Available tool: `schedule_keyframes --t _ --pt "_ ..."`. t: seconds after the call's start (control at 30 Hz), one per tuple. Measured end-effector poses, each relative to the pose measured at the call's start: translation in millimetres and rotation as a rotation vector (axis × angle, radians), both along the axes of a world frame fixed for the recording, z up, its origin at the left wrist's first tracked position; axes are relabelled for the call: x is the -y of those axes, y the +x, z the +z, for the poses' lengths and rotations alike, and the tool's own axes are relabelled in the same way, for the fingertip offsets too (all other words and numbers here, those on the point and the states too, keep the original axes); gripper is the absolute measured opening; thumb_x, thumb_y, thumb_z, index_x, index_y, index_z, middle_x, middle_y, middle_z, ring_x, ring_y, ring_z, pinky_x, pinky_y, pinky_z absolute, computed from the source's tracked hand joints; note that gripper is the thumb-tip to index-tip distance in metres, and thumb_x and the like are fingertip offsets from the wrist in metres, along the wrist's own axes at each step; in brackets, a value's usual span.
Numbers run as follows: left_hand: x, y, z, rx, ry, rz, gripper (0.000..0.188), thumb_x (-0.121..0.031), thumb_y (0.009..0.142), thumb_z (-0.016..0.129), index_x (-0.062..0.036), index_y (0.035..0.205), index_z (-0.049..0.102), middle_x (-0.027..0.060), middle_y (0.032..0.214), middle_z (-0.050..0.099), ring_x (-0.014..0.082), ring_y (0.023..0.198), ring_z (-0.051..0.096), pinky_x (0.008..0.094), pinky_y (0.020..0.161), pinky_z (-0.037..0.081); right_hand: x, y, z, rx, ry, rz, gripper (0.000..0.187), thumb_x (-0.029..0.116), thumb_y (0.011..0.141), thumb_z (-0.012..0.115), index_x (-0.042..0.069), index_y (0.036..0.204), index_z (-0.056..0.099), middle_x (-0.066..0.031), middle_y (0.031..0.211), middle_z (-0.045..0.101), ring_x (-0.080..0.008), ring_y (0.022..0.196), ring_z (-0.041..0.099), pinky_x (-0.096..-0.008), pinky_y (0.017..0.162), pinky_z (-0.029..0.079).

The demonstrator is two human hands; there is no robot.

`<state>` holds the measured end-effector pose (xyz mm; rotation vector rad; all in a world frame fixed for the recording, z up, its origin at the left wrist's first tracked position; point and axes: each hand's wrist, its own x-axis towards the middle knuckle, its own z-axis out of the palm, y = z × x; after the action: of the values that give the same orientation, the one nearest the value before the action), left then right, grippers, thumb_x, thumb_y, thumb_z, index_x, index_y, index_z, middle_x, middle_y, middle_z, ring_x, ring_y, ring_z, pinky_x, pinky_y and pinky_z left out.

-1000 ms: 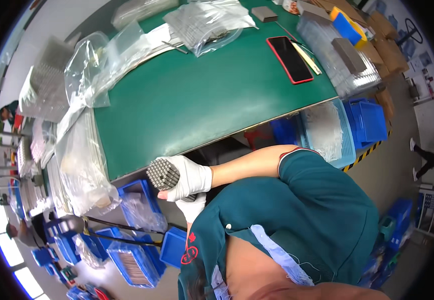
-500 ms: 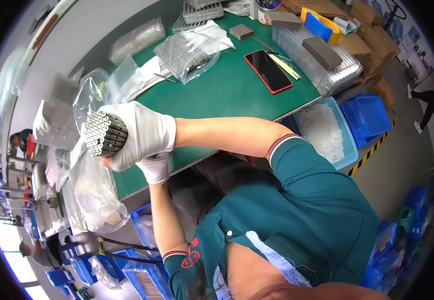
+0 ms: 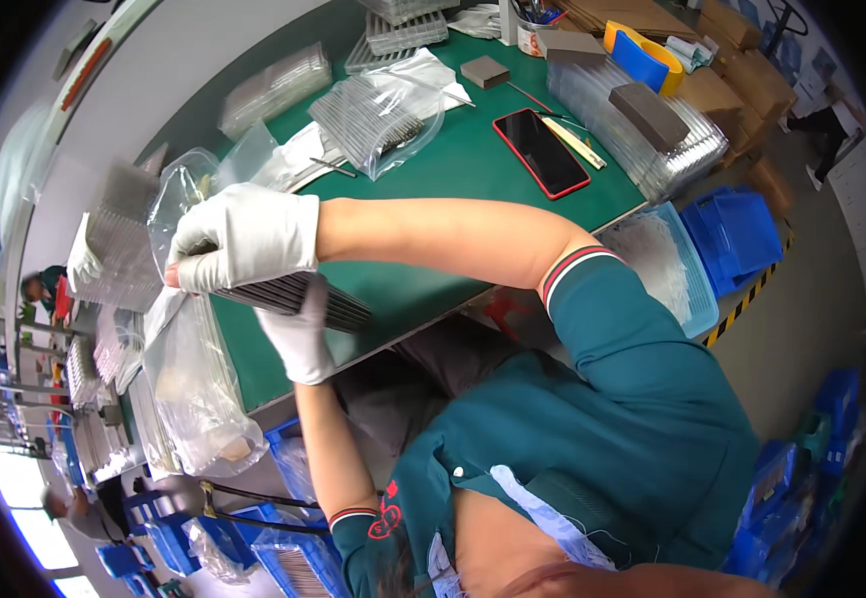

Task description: Aligning and organizing a bundle of small metal rods at a workstation.

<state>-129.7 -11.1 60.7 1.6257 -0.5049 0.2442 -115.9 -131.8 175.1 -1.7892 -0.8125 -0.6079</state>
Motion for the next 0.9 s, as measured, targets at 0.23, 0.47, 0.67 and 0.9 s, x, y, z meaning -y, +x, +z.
schedule_keyframes --t 0.23,0.47,0.67,0.9 --pt "14 13 59 0.025 -0.133 -0.061 0.055 -0.007 0.073 0.075 0.0010 0.121 0.049 0.0066 0.109 0.058 0.0135 0.098 0.055 0.0247 0.089 0.041 7 0 6 -0.018 -0.031 -0.070 0.035 0.040 0.082 0.061 0.007 0.088 0.068 -0.0131 0.085 0.066 -0.0273 0.081 0.064 -0.0346 0.072 0.049" --pt "21 9 56 0.010 -0.182 -0.066 0.034 -0.001 0.077 0.070 -0.0011 0.104 0.051 0.0049 0.085 0.060 0.0111 0.071 0.059 0.0259 0.065 0.052 104 -7 26 -0.059 -0.318 -0.397 0.039 0.041 0.088 0.055 0.009 0.107 0.062 -0.0087 0.099 0.066 -0.0201 0.092 0.063 -0.0278 0.082 0.048" --pt "25 6 57 -0.016 -0.183 -0.081 0.034 -0.002 0.076 0.072 -0.0018 0.102 0.051 0.0032 0.083 0.059 0.0100 0.069 0.058 0.0238 0.066 0.049 286 -35 -24 -0.524 -1.377 -1.041 0.029 0.024 0.083 0.047 0.003 0.089 0.067 -0.0198 0.088 0.066 -0.0350 0.081 0.064 -0.0405 0.076 0.050" --pt "23 8 56 0.024 -0.117 -0.072 0.030 -0.003 0.076 0.072 -0.0024 0.099 0.053 0.0030 0.082 0.060 0.0099 0.070 0.058 0.0234 0.066 0.048 332 -59 -89 -1.020 -1.547 -1.105 0.026 0.008 0.081 0.050 -0.001 0.099 0.066 -0.0172 0.101 0.066 -0.0319 0.090 0.065 -0.0399 0.076 0.051"
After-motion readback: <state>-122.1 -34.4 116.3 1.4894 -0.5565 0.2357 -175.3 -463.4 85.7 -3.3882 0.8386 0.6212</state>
